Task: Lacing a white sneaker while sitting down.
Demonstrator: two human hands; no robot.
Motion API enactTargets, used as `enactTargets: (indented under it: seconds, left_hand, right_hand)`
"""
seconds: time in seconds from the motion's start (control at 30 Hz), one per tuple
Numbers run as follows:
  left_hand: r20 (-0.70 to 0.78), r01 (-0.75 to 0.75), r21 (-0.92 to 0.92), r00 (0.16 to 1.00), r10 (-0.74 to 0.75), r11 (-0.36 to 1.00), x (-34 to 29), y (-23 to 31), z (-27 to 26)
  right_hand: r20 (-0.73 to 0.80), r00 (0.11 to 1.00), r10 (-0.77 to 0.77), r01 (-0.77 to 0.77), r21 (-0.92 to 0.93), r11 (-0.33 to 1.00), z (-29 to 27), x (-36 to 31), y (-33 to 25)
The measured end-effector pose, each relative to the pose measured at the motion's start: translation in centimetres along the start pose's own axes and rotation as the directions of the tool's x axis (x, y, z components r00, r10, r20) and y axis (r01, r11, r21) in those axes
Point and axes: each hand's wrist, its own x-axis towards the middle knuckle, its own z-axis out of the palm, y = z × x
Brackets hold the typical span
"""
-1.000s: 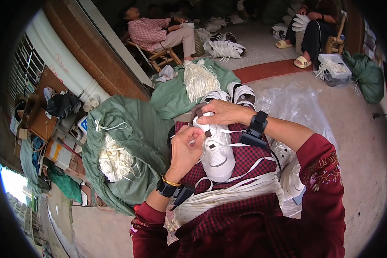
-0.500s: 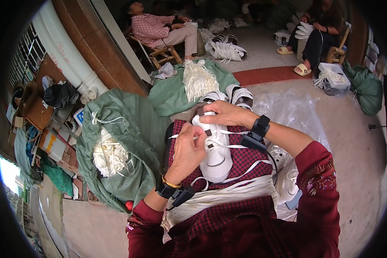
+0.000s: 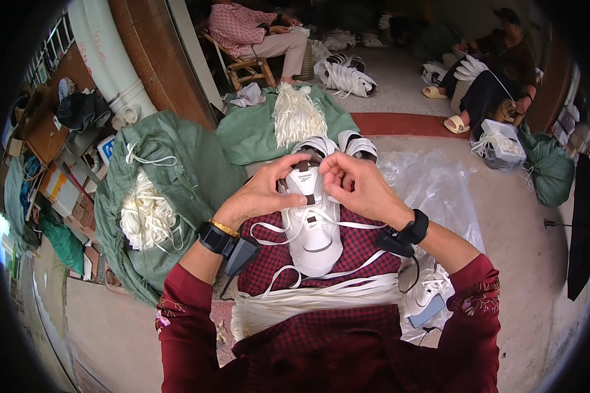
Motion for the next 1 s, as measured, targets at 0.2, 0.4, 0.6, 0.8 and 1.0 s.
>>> enactTargets:
  seconds: [0.2, 0.4, 0.6, 0.8, 1.0]
  left_hand:
    - [0.096, 0.043, -0.303, 0.995, -0.014, 0.952, 1.0, -1.5, 0.1]
    - [0.113, 0.045, -0.325, 0.994, -0.009, 0.944, 1.4, -2.5, 0.1]
    - [0.089, 0.041, -0.253, 0.996, -0.019, 0.967, 0.8, -2.2, 0.0]
    - [0.063, 0.000, -0.415, 0.998, 0.029, 0.910, 0.5, -2.1, 0.0]
    - [0.038, 0.065, -0.163, 0.998, -0.059, 0.984, 0.4, -2.7, -0.1]
  right_hand:
    - [0.075, 0.991, -0.109, 0.117, -0.121, 0.986, 1.8, 0.1, -0.4]
    - [0.124, 0.992, -0.003, 0.015, -0.100, 0.995, 1.3, 0.4, -1.3]
    - [0.111, 0.991, 0.069, -0.054, -0.132, 0.990, 1.4, 1.0, -2.1]
    - [-0.187, 0.982, 0.009, -0.103, -0.500, 0.860, -4.6, -0.6, -0.1]
    - [-0.417, 0.909, -0.018, -0.291, -0.664, 0.689, -13.9, -3.0, 7.1]
